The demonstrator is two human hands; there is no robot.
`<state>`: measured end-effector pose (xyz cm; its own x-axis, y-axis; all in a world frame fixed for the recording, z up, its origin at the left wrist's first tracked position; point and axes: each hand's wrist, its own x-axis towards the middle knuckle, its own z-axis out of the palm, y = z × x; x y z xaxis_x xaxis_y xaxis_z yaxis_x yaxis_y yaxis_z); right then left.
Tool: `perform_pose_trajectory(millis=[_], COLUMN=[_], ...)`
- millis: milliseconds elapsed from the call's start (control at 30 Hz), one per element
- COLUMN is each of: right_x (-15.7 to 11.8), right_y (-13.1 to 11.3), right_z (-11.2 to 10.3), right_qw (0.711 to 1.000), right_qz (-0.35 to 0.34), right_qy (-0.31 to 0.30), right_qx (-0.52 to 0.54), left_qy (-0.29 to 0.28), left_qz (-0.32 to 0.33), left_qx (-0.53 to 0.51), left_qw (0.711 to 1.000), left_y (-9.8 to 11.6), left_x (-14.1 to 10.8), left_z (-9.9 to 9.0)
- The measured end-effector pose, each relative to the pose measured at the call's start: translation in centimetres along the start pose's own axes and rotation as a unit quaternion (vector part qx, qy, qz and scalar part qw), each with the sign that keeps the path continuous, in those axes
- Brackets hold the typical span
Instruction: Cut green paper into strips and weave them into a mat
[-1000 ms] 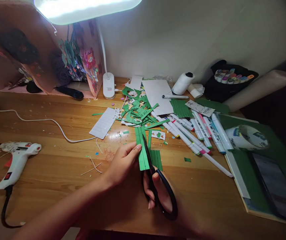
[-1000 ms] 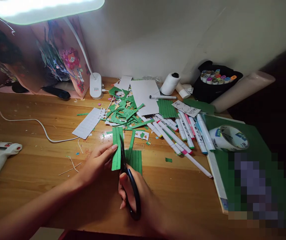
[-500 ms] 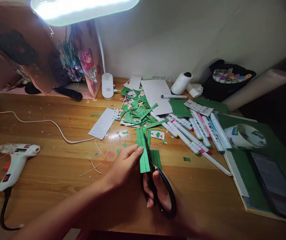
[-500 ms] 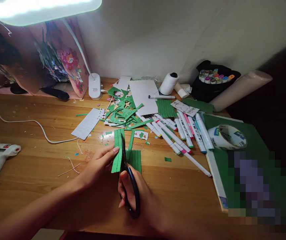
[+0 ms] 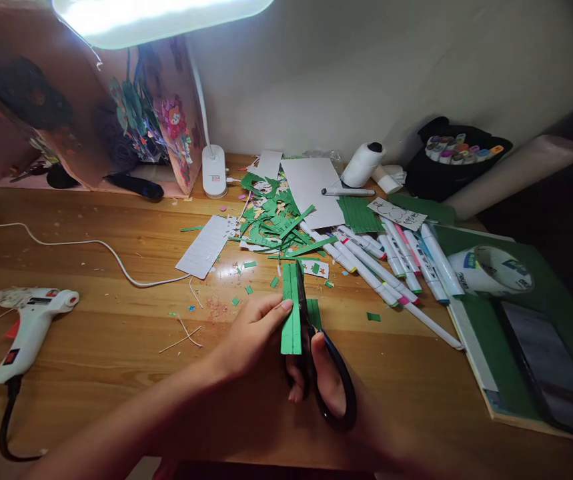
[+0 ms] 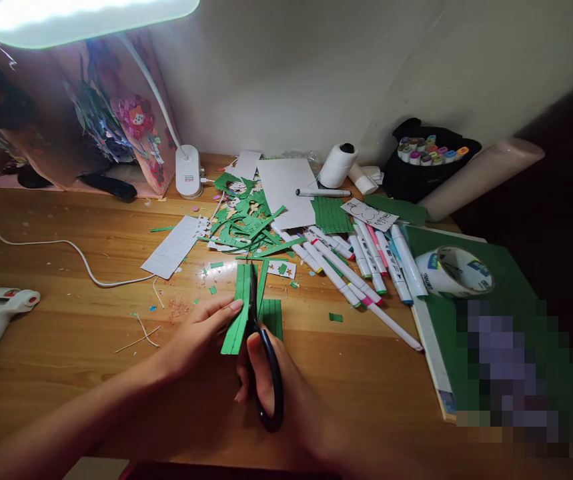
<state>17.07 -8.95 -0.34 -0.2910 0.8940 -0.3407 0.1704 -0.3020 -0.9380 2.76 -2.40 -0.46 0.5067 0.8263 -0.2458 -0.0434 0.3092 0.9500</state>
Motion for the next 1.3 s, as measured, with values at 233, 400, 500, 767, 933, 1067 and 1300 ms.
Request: perform_pose_trajectory(millis=[233,400,500,767,933,1067,1300], right_x=[0.7,1.2,1.3,1.4,1.3,1.2,2.4], right_y=[1.7,2.1,2.3,1.5,-0.2,-1.0,0.9], right_z=[0.5,0.8,1.1,1.3,1.2,0.9,0.0], right_qw=[0.999,0.996,0.993,0.987,0.982,0.988,0.989], right_qz=[0.014,0.008,0.023,0.046,0.036,0.009,-0.037], right_qy=[0.05,0.058,0.069,0.049,0.009,0.003,0.064], right_qx=[0.015,0.069,0.095,0.145,0.184,0.154,0.125], left_qy=[0.007,0.033,0.058,0.096,0.118,0.102,0.053], left_qz=[-0.008,0.001,0.009,0.035,0.065,0.061,0.068], left_qx=[-0.013,0.008,0.039,0.09,0.173,0.224,0.238], left_qw=[1.0,0.999,0.997,0.991,0.976,0.967,0.967], left_y=[-0.1,-0.2,-0.3,-0.1,0.0,0.0,0.5], left_x=[-0.1,0.2,0.3,0.3,0.1,-0.2,-0.5], left_z=[0.5,0.3,0.1,-0.4,-0.5,-0.3,-0.5])
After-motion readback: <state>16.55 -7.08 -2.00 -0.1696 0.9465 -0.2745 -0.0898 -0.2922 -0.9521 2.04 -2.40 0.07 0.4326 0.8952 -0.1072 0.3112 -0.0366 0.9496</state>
